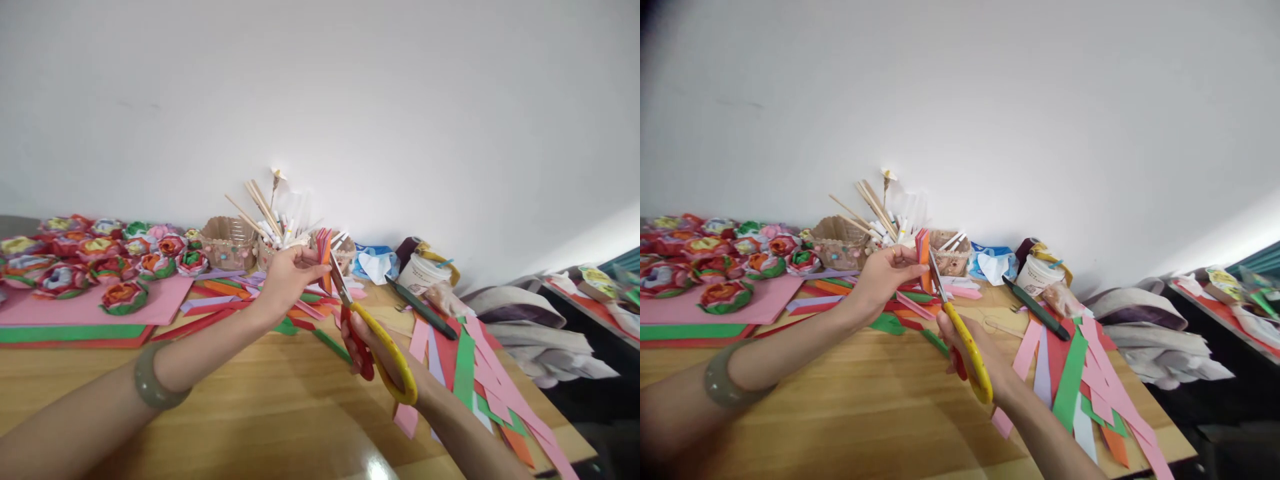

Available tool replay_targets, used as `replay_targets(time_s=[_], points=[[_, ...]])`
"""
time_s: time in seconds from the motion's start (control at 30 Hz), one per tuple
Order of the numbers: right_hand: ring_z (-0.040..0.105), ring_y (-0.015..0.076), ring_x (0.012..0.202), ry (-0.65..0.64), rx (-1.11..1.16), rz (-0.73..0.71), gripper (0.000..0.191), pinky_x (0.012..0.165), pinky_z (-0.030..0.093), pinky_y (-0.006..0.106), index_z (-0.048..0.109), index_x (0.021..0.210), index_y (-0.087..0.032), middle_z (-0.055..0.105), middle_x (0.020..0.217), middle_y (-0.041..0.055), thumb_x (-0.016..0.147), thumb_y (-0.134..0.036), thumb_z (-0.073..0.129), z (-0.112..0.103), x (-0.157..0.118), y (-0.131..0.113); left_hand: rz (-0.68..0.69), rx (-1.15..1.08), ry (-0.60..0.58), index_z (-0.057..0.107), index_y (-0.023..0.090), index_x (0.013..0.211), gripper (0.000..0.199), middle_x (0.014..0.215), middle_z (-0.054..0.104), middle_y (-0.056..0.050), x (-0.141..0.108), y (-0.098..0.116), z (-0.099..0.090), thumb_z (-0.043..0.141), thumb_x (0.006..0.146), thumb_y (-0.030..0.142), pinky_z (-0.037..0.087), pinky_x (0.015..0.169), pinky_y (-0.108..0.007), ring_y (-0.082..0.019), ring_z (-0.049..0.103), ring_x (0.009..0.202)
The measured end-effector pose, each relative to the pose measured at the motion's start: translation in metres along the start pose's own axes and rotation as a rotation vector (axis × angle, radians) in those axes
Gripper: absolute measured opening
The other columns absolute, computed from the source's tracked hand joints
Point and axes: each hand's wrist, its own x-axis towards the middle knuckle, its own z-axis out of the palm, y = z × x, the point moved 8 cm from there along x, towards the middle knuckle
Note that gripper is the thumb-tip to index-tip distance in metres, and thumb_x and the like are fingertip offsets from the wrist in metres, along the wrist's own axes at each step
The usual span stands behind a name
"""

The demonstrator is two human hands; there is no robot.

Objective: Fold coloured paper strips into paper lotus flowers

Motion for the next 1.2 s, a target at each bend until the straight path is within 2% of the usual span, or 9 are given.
replay_targets(time_s=[0.1,0.27,0.5,0.8,1.03,1.2], points=[[0.038,0.007,0.038,-0.002,0.032,0.054,0.051,0.038,0.031,0.021,0.046,0.075,-0.019,0.04,0.052,-0.0073,0.077,-0.069,0.039,0.002,0.002,0.005,-0.02,-0.014,-0.02,0.06,0.012,0.068,0.019,0.062,0.065,0.001,-0.002,-0.007,0.009,0.074,0.057,0.019,0.049,0.061,-0.024,-0.012,0.06,0.059],[0.038,0.0074,0.041,-0.016,0.053,0.019,0.05,0.041,0.031,0.021,0.043,0.074,-0.019,0.038,0.054,-0.0075,0.078,-0.069,0.038,0.002,-0.002,-0.001,-0.056,-0.059,-0.019,0.061,0.013,0.068,0.019,0.062,0.065,0.002,-0.003,-0.013,0.016,0.074,0.057,0.02,0.049,0.06,-0.023,-0.011,0.061,0.057],[0.038,0.0079,0.045,-0.062,0.209,0.062,0.046,0.045,0.033,0.021,0.042,0.076,-0.02,0.039,0.057,-0.0067,0.08,-0.066,0.037,0.005,-0.007,0.004,-0.127,-0.112,-0.03,0.061,0.013,0.068,0.016,0.06,0.065,0.002,-0.003,-0.017,0.023,0.074,0.059,0.017,0.05,0.055,-0.022,-0.01,0.061,0.052],[0.034,0.007,0.039,0.002,0.21,0.044,0.051,0.039,0.027,0.02,0.036,0.069,-0.021,0.035,0.052,-0.008,0.076,-0.071,0.037,0.004,-0.004,0.0,-0.16,-0.149,-0.062,0.061,0.013,0.067,0.014,0.061,0.067,0.001,-0.004,-0.023,0.029,0.073,0.061,0.015,0.052,0.057,-0.024,-0.012,0.063,0.056],[0.036,0.0067,0.042,0.057,0.136,0.035,0.05,0.041,0.027,0.02,0.041,0.072,-0.02,0.037,0.053,-0.0079,0.075,-0.069,0.042,-0.004,-0.009,-0.004,-0.162,-0.152,-0.067,0.061,0.011,0.067,0.014,0.06,0.068,-0.001,-0.003,-0.023,0.032,0.073,0.06,0.015,0.053,0.058,-0.025,-0.013,0.064,0.055],[0.032,0.0051,0.035,0.072,0.161,0.038,0.053,0.035,0.025,0.018,0.041,0.066,-0.02,0.036,0.048,-0.0089,0.071,-0.073,0.043,-0.004,-0.007,0.001,-0.161,-0.142,-0.067,0.062,0.011,0.066,0.013,0.06,0.067,0.0,-0.002,-0.022,0.033,0.073,0.059,0.014,0.052,0.057,-0.024,-0.011,0.062,0.054]])
